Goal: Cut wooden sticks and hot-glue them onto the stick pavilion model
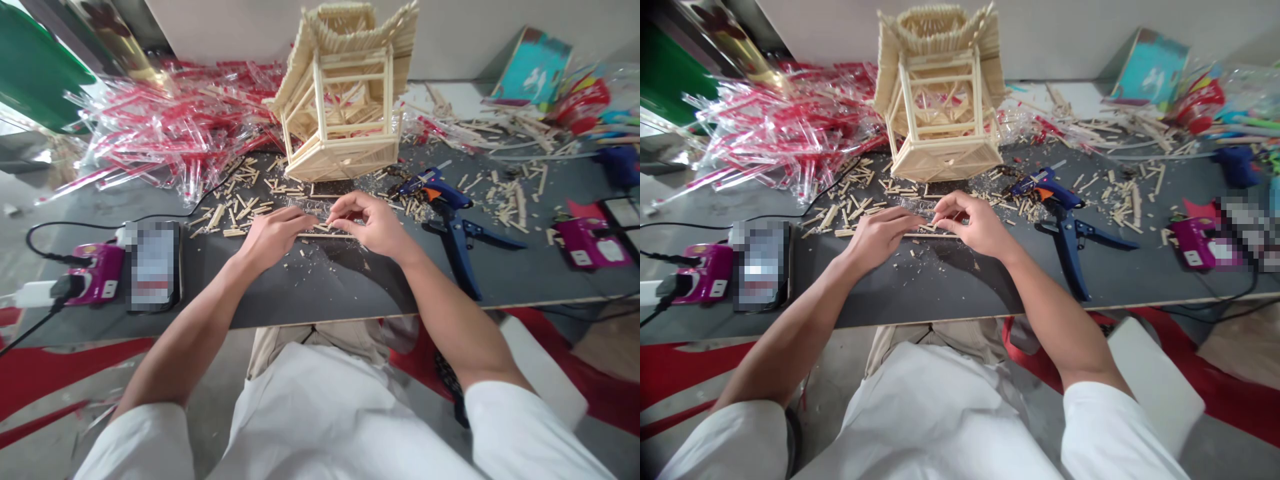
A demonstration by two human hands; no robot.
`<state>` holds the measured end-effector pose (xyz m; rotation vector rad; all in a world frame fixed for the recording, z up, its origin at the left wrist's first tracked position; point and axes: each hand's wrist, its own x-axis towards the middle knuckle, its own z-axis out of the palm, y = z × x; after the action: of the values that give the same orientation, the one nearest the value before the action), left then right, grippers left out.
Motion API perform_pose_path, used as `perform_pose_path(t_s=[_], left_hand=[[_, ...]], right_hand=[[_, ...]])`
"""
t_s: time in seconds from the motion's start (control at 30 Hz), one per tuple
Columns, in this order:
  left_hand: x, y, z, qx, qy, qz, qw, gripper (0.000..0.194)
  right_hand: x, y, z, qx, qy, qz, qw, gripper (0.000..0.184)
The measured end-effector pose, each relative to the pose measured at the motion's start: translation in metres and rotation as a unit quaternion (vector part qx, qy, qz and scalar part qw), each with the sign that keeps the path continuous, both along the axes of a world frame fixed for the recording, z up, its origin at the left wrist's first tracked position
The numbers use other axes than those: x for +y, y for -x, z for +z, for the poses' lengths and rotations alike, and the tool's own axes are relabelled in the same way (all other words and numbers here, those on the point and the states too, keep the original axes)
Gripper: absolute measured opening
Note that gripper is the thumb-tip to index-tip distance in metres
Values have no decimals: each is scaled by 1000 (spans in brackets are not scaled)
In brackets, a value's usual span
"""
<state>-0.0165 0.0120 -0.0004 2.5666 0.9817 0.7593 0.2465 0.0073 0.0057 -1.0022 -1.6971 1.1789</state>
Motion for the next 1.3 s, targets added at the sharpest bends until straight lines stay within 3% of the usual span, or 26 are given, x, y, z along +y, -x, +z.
perform_pose_path(t_s=[0.47, 1.3], left_hand=[[-2, -2, 5, 7, 1, 8, 1000, 43], [-2, -4, 5, -17, -9, 9, 1000, 32]], right_hand=[[-3, -1, 4, -32, -12, 6, 999, 29], [-4, 0, 2, 11, 11, -3, 1000, 32]])
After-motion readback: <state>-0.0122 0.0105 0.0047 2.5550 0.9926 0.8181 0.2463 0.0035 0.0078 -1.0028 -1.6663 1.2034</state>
